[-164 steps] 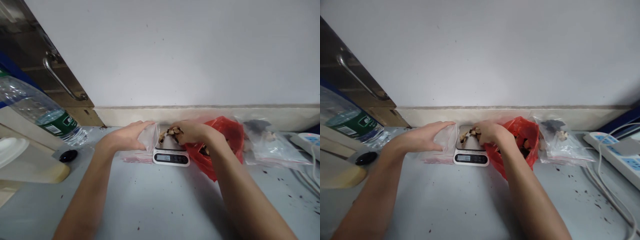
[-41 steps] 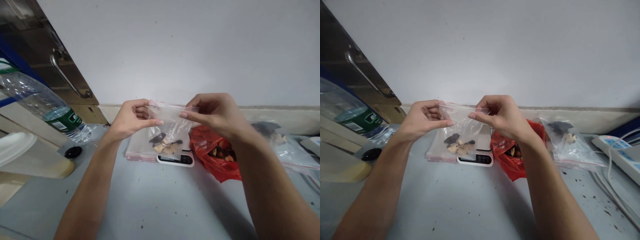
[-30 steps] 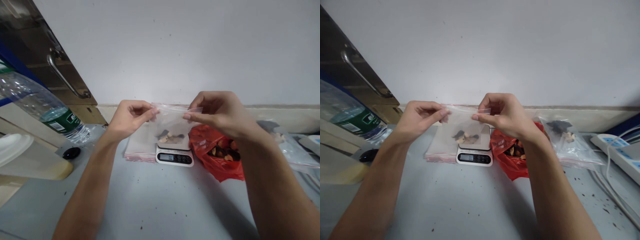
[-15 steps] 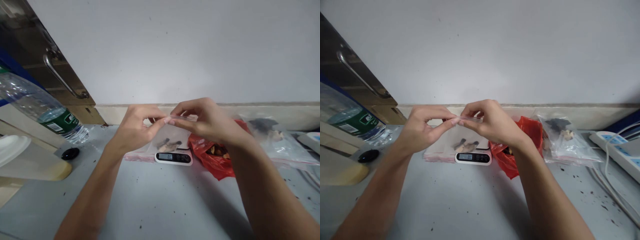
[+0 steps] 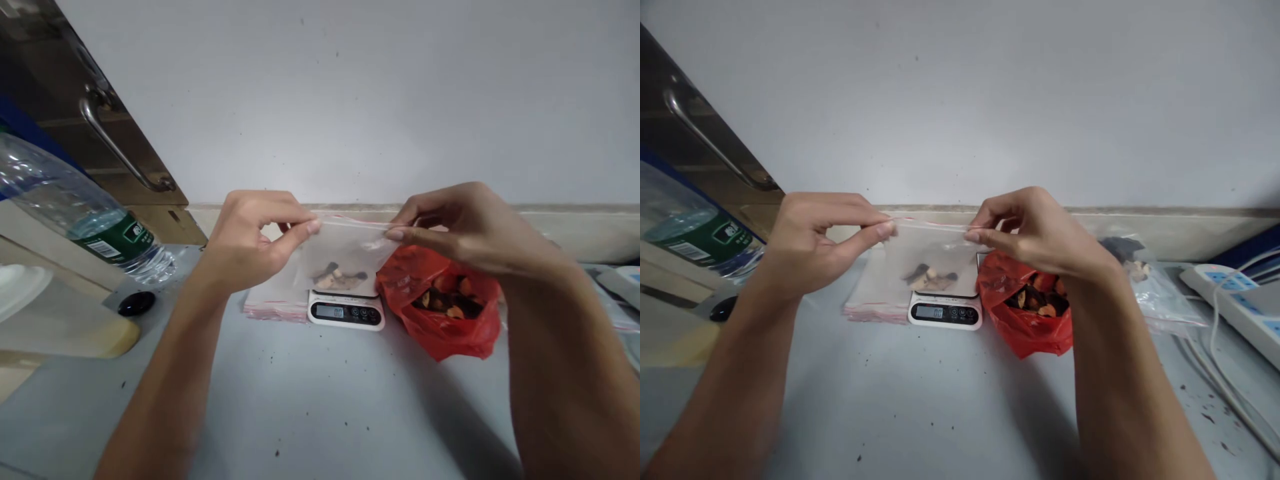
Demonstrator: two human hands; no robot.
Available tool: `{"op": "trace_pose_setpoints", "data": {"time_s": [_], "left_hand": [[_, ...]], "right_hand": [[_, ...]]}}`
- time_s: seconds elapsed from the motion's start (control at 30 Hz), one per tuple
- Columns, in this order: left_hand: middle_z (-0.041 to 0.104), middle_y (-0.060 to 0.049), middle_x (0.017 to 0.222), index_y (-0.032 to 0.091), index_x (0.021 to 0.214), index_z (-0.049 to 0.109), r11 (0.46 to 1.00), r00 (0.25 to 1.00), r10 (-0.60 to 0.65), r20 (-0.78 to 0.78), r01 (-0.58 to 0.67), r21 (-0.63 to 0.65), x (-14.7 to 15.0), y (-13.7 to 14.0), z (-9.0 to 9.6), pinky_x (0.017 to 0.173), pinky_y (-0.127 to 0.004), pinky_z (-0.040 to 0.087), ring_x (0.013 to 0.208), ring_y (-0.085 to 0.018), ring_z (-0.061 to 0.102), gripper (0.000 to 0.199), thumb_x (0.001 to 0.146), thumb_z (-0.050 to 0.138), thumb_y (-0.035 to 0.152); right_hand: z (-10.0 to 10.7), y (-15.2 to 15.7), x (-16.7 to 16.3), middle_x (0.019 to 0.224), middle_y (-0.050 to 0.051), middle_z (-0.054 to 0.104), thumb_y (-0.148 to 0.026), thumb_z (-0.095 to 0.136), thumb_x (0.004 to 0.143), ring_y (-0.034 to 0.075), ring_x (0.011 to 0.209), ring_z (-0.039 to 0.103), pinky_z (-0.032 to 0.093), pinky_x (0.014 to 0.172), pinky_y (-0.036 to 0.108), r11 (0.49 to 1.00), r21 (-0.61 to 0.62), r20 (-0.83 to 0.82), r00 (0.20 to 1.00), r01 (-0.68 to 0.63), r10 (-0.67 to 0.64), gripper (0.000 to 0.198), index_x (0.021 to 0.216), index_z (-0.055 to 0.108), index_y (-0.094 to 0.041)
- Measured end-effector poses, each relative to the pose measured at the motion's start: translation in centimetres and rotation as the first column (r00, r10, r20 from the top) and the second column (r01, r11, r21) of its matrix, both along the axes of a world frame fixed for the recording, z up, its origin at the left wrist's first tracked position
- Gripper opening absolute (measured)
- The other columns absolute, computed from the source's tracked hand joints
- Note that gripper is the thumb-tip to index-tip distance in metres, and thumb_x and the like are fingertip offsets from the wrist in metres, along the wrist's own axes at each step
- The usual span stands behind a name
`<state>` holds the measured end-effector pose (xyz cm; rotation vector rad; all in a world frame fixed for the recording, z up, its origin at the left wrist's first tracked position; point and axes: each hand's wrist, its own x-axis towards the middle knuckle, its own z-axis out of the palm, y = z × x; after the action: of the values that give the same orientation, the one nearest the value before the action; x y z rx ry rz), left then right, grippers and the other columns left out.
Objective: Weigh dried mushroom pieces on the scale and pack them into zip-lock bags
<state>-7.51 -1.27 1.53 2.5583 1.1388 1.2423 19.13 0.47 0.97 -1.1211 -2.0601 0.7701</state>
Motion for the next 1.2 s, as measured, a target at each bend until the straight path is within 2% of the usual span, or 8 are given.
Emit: {"op": "trace_pose_setpoints", "data": {"time_s": [0.27,0.43,0.6,0.77,0.87,0.93,1.07,1.2], "left_hand": [[0.08,0.0,0.086,0.024,0.086,0.082,0.99,0.999,-0.038,-0.032,0.042,0.131,2.6,0.1,0.6,0.064,-0.028,0.051,0.075,-0.018,0.073,0.018,0.095,0.068,0.022],[0.078,0.001,0.089,0.025,0.091,0.082,0.947,0.964,-0.257,-0.069,0.265,0.179,7.8,0.5,1.0,0.07,-0.027,0.055,0.078,-0.015,0.072,0.018,0.096,0.067,0.015],[0.077,0.0,0.094,0.028,0.087,0.078,0.921,0.96,-0.278,-0.045,0.279,0.27,13.3,-0.2,1.1,0.077,-0.033,0.059,0.088,-0.018,0.072,0.022,0.099,0.063,0.018],[0.079,-0.002,0.098,0.022,0.1,0.077,0.944,0.969,-0.233,0.078,0.207,0.257,14.6,-0.7,-0.7,0.09,-0.036,0.06,0.093,-0.018,0.072,0.015,0.101,0.062,0.022],[0.077,-0.011,0.121,0.018,0.119,0.076,0.968,0.954,-0.251,-0.166,0.246,-0.051,14.4,-0.8,-3.4,0.103,-0.046,0.058,0.119,-0.028,0.068,0.028,0.1,0.067,0.037],[0.063,-0.016,0.148,0.022,0.136,0.07,0.965,0.912,-0.244,-0.33,0.195,-0.176,14.6,-1.2,-5.5,0.115,-0.062,0.047,0.148,-0.041,0.045,0.048,0.096,0.07,0.049],[0.034,-0.015,0.171,0.033,0.158,0.05,0.939,0.808,-0.245,-0.536,0.06,-0.339,16.0,-2.6,-9.2,0.118,-0.084,0.021,0.158,-0.053,0.018,0.069,0.097,0.063,0.062],[0.031,-0.016,0.172,0.028,0.159,0.048,0.946,0.787,-0.22,-0.576,0.027,-0.324,18.2,-3.7,-11.5,0.123,-0.079,0.016,0.159,-0.051,0.014,0.066,0.1,0.061,0.054]], "right_hand": [[1.7,-0.6,2.1,0.061,0.003,0.064,-0.064,0.07,0.081,0.016,0.055,0.054,0.04,0.052,0.031,0.984,0.087,0.225,0.959,0.156,-0.172,0.045,0.065,0.064,-0.023],[3.3,-1.7,3.6,0.084,0.004,0.074,-0.048,0.069,0.08,0.021,0.071,0.065,0.049,0.061,0.032,0.999,0.002,0.373,0.927,-0.043,0.04,0.03,0.096,0.075,-0.023],[2.5,-2.9,6.5,0.075,0.002,0.073,-0.041,0.056,0.091,0.022,0.07,0.066,0.053,0.063,0.033,0.998,-0.052,0.368,0.928,-0.047,0.063,0.025,0.086,0.074,-0.023],[1.3,-4.9,12.0,0.11,0.009,0.08,-0.041,0.049,0.094,0.028,0.095,0.074,0.059,0.088,0.046,0.955,0.154,0.159,0.947,0.254,-0.278,0.044,0.122,0.074,-0.02],[-0.6,-5.3,15.0,0.127,0.012,0.076,-0.034,0.041,0.1,0.032,0.109,0.073,0.056,0.099,0.053,0.758,0.376,0.075,0.797,0.534,-0.599,0.051,0.144,0.064,-0.021],[-3.0,-5.1,16.7,0.142,0.012,0.069,-0.025,0.04,0.1,0.034,0.131,0.064,0.05,0.111,0.055,0.69,0.502,0.161,0.727,0.522,-0.667,0.053,0.149,0.06,-0.023],[-8.9,-4.5,18.2,0.164,0.015,0.048,-0.034,0.045,0.099,0.041,0.152,0.042,0.042,0.117,0.064,0.831,0.445,0.509,0.669,0.334,-0.542,0.053,0.148,0.063,-0.024],[-11.7,-5.1,18.5,0.172,0.009,0.033,-0.057,0.046,0.1,0.04,0.158,0.029,0.035,0.121,0.066,0.841,0.441,0.544,0.652,0.315,-0.529,0.061,0.157,0.053,-0.034]]}}
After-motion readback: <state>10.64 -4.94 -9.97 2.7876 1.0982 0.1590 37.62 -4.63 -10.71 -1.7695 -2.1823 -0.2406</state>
